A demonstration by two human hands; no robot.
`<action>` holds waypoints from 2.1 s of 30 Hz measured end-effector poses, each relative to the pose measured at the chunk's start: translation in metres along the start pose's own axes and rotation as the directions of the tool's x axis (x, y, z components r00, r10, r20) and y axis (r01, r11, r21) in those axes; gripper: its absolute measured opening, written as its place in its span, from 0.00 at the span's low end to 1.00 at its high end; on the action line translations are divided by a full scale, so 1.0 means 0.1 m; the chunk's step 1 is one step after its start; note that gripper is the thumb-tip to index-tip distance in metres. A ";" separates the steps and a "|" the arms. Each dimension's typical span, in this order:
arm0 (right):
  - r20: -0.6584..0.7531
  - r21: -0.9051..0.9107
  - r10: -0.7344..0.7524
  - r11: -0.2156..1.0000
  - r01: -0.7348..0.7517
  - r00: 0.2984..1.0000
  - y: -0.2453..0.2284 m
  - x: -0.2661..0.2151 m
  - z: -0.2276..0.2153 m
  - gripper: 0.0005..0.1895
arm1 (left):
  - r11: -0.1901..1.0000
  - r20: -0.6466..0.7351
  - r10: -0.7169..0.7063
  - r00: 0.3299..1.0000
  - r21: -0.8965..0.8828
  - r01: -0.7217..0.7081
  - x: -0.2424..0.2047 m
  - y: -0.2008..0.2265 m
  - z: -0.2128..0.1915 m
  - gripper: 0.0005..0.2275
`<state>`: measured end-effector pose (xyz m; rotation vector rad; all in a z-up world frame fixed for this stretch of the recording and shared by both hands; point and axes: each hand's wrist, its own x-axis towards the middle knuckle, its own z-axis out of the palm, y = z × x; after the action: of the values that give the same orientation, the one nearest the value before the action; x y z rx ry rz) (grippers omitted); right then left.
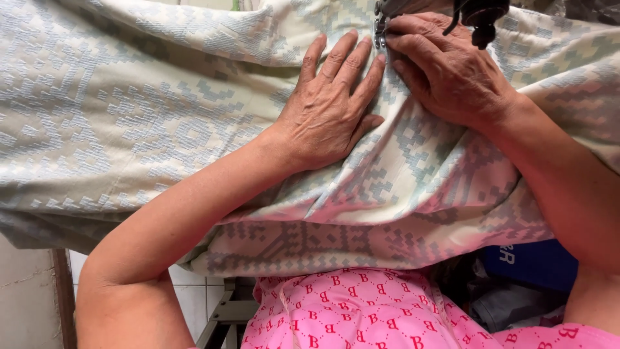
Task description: Sewing the edge of a curtain using a sewing machine to create a finished hem.
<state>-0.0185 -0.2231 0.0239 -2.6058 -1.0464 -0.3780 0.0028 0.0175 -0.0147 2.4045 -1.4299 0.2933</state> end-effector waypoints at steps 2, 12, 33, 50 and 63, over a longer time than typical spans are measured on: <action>-0.024 0.008 -0.025 1.000 0.025 0.999 -0.01 -0.02 0.00 0.10 | 0.999 0.018 -0.002 1.000 -0.037 0.003 0.00 0.00 0.01 0.30; 0.145 -0.272 -0.024 0.960 0.063 0.989 -2.08 -0.13 -0.27 0.18 | 0.993 -0.142 -0.005 0.990 -0.119 -0.012 0.01 -0.08 0.06 0.23; -0.208 -0.255 -0.523 0.845 0.471 0.826 -2.04 0.31 0.73 0.12 | 0.975 -0.141 -0.185 0.973 0.094 0.199 -1.97 -1.75 -0.71 0.22; 0.048 0.625 -0.295 0.754 0.202 0.954 -2.00 -0.03 0.03 0.06 | 0.451 -0.540 -0.392 0.745 0.593 0.667 -2.49 -2.63 -1.39 0.10; 0.261 0.577 -0.076 0.811 -0.093 0.962 -2.04 -0.93 -0.36 0.10 | 0.775 -0.225 -0.408 0.885 0.426 0.466 -0.73 -1.50 -0.40 0.07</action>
<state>-0.2313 -0.1549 0.0615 -2.1214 -1.0273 0.2904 0.0995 0.1588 -0.0282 2.9538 -0.7550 0.7226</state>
